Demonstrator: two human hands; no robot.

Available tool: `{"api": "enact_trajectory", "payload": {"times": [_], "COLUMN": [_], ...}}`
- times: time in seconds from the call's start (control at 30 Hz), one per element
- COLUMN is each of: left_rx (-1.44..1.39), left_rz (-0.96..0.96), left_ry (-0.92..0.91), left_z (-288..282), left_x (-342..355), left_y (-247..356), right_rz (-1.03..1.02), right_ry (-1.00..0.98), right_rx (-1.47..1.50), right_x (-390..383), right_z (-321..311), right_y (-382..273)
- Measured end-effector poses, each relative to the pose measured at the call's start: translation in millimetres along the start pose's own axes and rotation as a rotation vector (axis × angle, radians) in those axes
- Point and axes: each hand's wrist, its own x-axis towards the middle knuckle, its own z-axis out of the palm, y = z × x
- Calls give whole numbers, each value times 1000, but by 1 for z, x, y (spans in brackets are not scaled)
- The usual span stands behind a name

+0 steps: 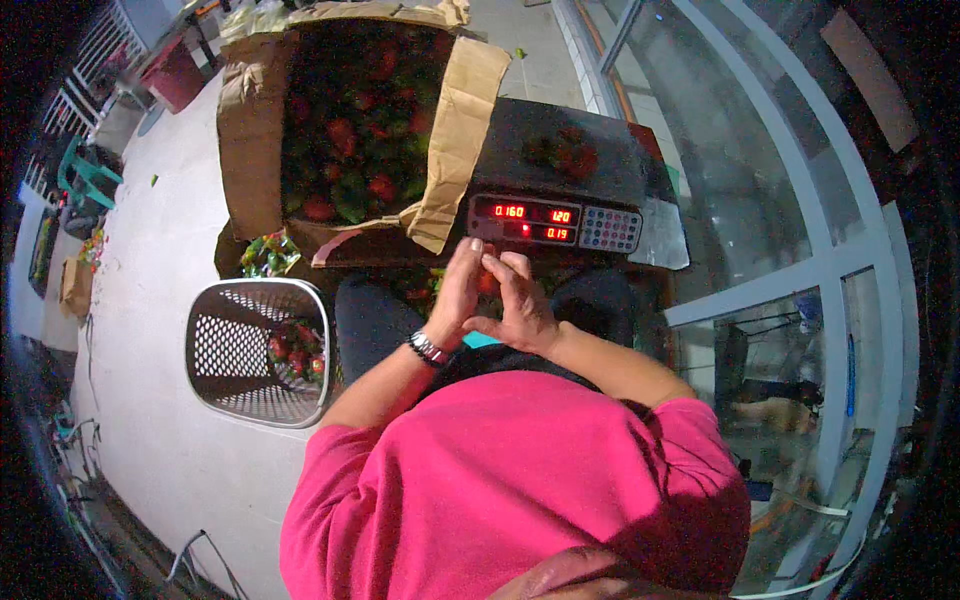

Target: The person sits on the floor and weighs red and green bell peppers from a cardboard box using a digital scale. They place the peppers into a plastic bag, tie it shut, and place the bag on the scale to record the weight.

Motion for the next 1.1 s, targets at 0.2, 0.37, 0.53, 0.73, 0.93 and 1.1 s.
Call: {"api": "enact_trajectory", "payload": {"times": [0.2, 0.37, 0.53, 0.73, 0.93, 1.1], "left_rx": [-190, 81, 111, 64, 177, 296], "left_rz": [-302, -304, -389, -368, -464, -304], "left_ry": [-171, -367, -304, -231, -290, -274], "left_z": [-12, -24, -45, -62, -47, -63], "left_x": [6, 15, 31, 34, 39, 31], "left_y": [-57, -62, -78, -78, -78, -81], "right_rz": [233, 384, 499, 463, 617, 669], "right_ry": [-117, 104, 273, 67, 246, 521], "right_rx": [-68, -9, -210, -699, -78, 100], "right_x": [-18, 9, 65, 106, 56, 8], "right_z": [-18, -38, -82, -71, -93, -116], "right_y": [27, 100, 217, 250, 322, 180]}}
